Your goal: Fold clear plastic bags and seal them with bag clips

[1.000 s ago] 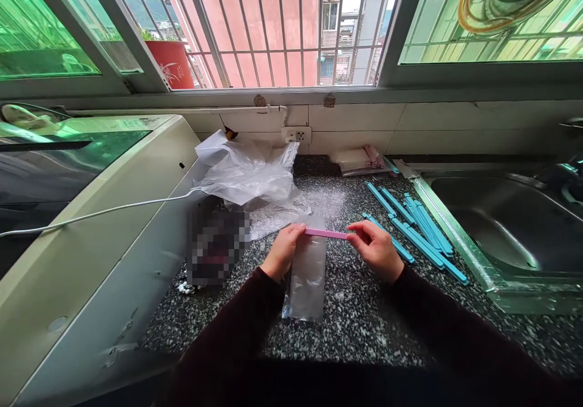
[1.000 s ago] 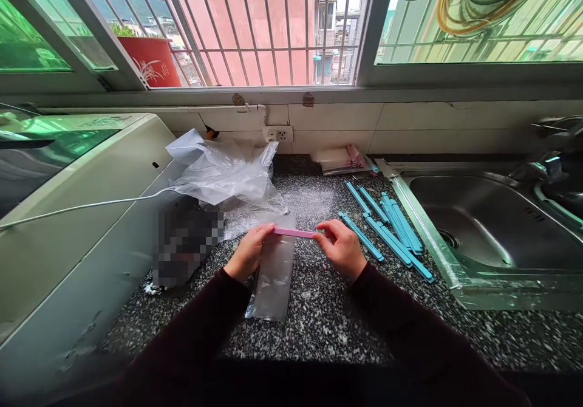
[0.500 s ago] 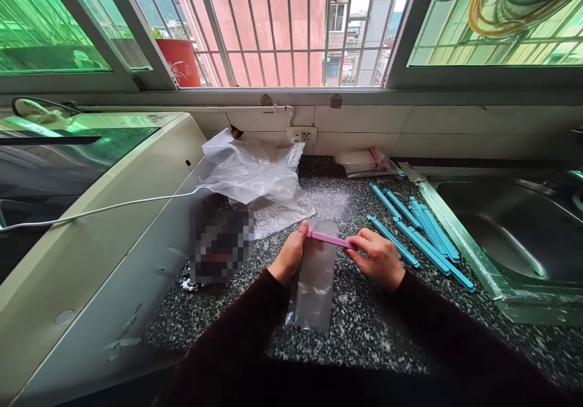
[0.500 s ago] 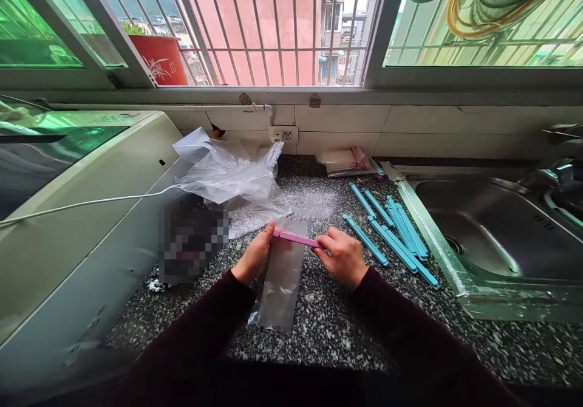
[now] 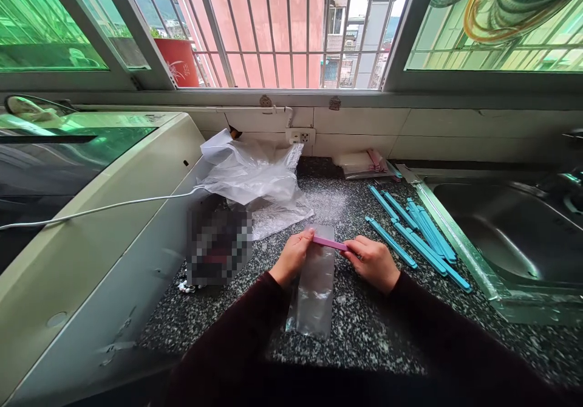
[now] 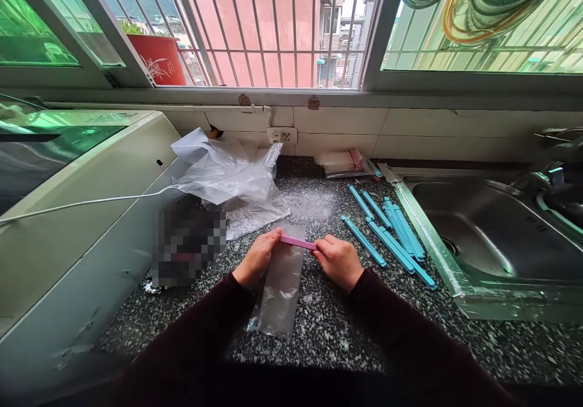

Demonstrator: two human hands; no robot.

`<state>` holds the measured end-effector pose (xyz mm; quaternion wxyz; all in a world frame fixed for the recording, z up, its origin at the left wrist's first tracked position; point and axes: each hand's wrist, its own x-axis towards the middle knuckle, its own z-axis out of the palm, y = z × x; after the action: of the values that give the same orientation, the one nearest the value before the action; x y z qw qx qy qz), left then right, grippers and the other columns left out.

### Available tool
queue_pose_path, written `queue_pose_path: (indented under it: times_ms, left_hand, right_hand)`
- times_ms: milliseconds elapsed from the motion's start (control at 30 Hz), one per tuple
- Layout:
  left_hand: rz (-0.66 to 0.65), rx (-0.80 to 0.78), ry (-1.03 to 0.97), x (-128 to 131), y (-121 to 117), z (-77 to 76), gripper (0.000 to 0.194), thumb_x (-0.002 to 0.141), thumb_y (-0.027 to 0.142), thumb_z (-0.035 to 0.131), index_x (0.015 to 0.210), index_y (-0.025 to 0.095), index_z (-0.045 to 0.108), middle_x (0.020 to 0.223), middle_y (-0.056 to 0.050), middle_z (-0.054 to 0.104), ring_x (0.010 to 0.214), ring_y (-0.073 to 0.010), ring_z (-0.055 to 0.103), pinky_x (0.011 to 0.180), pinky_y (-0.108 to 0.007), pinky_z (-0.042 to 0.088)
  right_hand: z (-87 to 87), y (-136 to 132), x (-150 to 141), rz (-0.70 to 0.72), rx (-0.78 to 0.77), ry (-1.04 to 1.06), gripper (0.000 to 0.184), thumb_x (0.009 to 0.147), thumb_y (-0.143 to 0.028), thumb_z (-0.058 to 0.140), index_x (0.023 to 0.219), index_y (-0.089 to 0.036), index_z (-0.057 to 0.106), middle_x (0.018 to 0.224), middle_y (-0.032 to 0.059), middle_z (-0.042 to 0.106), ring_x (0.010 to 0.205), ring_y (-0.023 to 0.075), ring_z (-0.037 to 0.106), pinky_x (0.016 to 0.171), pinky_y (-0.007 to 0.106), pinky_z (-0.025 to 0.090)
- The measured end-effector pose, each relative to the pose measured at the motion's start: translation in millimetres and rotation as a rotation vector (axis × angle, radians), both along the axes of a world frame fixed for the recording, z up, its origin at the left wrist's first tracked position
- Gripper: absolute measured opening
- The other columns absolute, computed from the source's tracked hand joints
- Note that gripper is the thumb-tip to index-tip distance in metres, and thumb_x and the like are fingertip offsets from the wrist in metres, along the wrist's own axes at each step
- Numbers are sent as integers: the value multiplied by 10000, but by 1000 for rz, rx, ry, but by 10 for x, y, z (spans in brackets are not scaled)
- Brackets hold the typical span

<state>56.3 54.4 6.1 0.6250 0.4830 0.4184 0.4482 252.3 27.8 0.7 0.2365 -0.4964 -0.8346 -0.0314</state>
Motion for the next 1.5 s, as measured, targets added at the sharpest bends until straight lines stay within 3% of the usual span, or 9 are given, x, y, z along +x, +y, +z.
queue_pose_path:
  times_ms: [200,433,667,900,1100,1233,1500]
  left_hand:
    - [12,-135,-148,19,-17,-21,496,594,622,638,585,127,597,524,-20,583,464,-111,482,485,-231,351]
    - [21,-168,-182,31,-13,-29,489,625,602,626,558,120,586,512,-35,593,458,-109,500,487,-227,355]
    - [99,-223,-234,23,31,-31,445,609,562,664,557,129,578,497,1,570,451,-93,469,493,-221,349]
    - [124,-251,-217,9,36,36,434,692,528,615,538,123,591,482,-20,581,450,-106,491,501,-232,365]
    - [179,-310,-274,-11,44,89,401,728,489,595,537,137,570,476,-9,574,446,-109,500,502,-235,382]
    - [167,-310,-304,-19,43,112,404,752,470,577,520,140,567,459,-5,565,432,-99,486,487,-228,368]
    - [212,-339,-340,-16,37,139,390,688,488,641,529,143,556,461,11,560,422,-96,490,471,-227,380]
  right_hand:
    - [-5,10,20,18,20,7,271,893,-304,438,811,-171,660,669,44,598,577,128,526,550,237,353]
    - [11,8,20,34,4,70,291,896,-322,427,809,-177,664,661,48,590,571,128,520,553,233,368]
    - [44,17,18,71,-49,285,253,870,-352,476,839,-184,663,715,64,635,615,145,568,587,252,433]
    - [139,0,-11,50,-123,543,249,823,-415,540,826,-202,668,668,39,626,585,153,541,564,285,446]
    - [109,1,-23,10,-249,827,281,739,-456,629,818,-190,671,771,68,660,616,174,590,563,320,503]
    - [87,3,-43,19,-365,1031,321,682,-438,689,857,-169,674,789,68,654,536,146,589,506,320,529]
    - [153,-20,-76,48,-476,1200,352,625,-431,739,866,-177,700,697,31,658,545,146,609,562,343,567]
